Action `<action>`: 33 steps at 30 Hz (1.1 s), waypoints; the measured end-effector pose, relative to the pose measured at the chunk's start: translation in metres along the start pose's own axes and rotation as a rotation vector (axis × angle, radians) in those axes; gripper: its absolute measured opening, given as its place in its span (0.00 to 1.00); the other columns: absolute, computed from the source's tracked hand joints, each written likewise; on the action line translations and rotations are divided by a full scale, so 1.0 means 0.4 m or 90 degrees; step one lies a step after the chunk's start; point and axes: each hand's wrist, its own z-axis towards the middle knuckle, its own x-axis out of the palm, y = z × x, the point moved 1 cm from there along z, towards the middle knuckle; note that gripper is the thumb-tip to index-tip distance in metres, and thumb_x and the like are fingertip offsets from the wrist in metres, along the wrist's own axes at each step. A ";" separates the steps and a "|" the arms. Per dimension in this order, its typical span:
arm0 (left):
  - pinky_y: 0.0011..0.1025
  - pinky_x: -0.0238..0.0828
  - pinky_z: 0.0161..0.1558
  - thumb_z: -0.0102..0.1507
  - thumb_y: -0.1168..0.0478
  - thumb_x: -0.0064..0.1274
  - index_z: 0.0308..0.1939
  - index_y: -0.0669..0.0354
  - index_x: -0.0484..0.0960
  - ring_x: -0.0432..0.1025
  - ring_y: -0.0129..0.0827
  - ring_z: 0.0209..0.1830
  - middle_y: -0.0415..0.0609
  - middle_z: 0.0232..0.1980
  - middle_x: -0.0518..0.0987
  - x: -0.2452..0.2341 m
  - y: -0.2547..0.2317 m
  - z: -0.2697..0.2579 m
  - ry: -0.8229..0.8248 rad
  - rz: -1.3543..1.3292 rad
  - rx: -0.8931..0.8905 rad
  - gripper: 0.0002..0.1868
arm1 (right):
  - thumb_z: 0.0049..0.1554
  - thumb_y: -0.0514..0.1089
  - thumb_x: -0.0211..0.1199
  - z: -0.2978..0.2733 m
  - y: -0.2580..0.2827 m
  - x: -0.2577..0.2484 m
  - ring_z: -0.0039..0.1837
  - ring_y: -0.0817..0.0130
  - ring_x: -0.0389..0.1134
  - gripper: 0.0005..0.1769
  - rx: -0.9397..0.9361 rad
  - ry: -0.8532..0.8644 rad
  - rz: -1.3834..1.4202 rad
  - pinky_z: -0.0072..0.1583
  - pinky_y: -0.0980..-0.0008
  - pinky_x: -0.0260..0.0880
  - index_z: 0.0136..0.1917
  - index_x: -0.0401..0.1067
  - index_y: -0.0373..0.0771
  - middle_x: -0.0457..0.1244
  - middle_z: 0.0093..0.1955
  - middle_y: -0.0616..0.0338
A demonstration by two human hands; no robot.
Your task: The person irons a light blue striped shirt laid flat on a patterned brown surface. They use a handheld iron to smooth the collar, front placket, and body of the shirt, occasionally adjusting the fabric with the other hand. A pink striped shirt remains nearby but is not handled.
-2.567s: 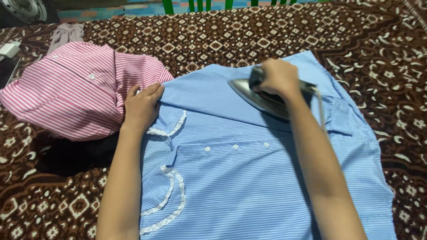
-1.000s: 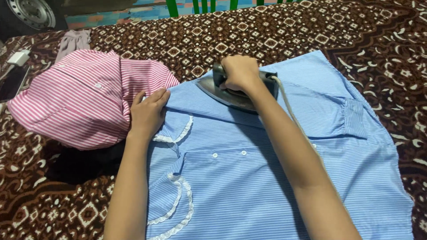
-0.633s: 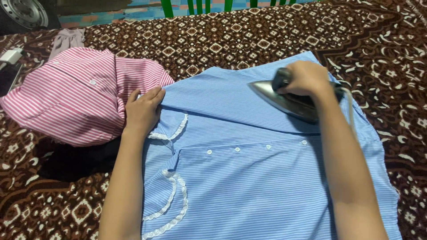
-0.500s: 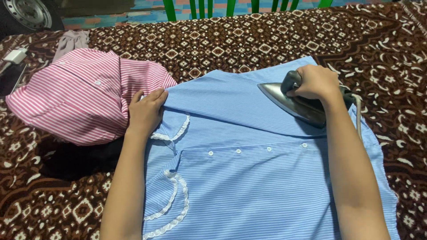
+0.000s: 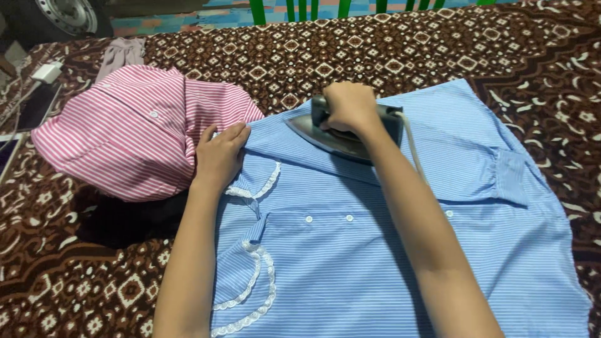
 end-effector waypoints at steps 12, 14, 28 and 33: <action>0.43 0.51 0.73 0.61 0.59 0.56 0.68 0.39 0.76 0.69 0.22 0.70 0.33 0.69 0.77 0.000 0.006 -0.006 -0.001 -0.020 0.012 0.29 | 0.39 0.65 0.80 -0.197 -0.036 -0.156 0.56 0.44 0.74 0.30 -0.012 0.153 0.020 0.58 0.46 0.72 0.49 0.82 0.47 0.73 0.45 0.49; 0.43 0.50 0.73 0.62 0.60 0.54 0.68 0.38 0.76 0.69 0.22 0.71 0.33 0.68 0.78 0.006 0.013 -0.005 -0.004 -0.024 0.019 0.28 | 0.39 0.62 0.81 -0.248 -0.075 -0.184 0.57 0.44 0.74 0.29 0.017 0.175 0.029 0.60 0.47 0.71 0.50 0.82 0.46 0.74 0.46 0.49; 0.42 0.49 0.74 0.60 0.59 0.57 0.66 0.36 0.77 0.69 0.18 0.69 0.29 0.67 0.78 0.050 0.017 -0.008 -0.018 -0.019 -0.012 0.29 | 0.40 0.61 0.76 -0.255 -0.056 -0.151 0.56 0.40 0.74 0.31 0.004 0.146 -0.010 0.59 0.43 0.73 0.51 0.79 0.41 0.72 0.45 0.43; 0.41 0.52 0.73 0.59 0.57 0.59 0.65 0.37 0.79 0.71 0.18 0.67 0.30 0.65 0.80 0.021 0.005 -0.001 -0.027 0.005 0.000 0.28 | 0.40 0.57 0.79 -0.116 0.114 -0.030 0.53 0.41 0.74 0.28 -0.091 0.051 0.030 0.56 0.42 0.74 0.48 0.79 0.38 0.71 0.44 0.44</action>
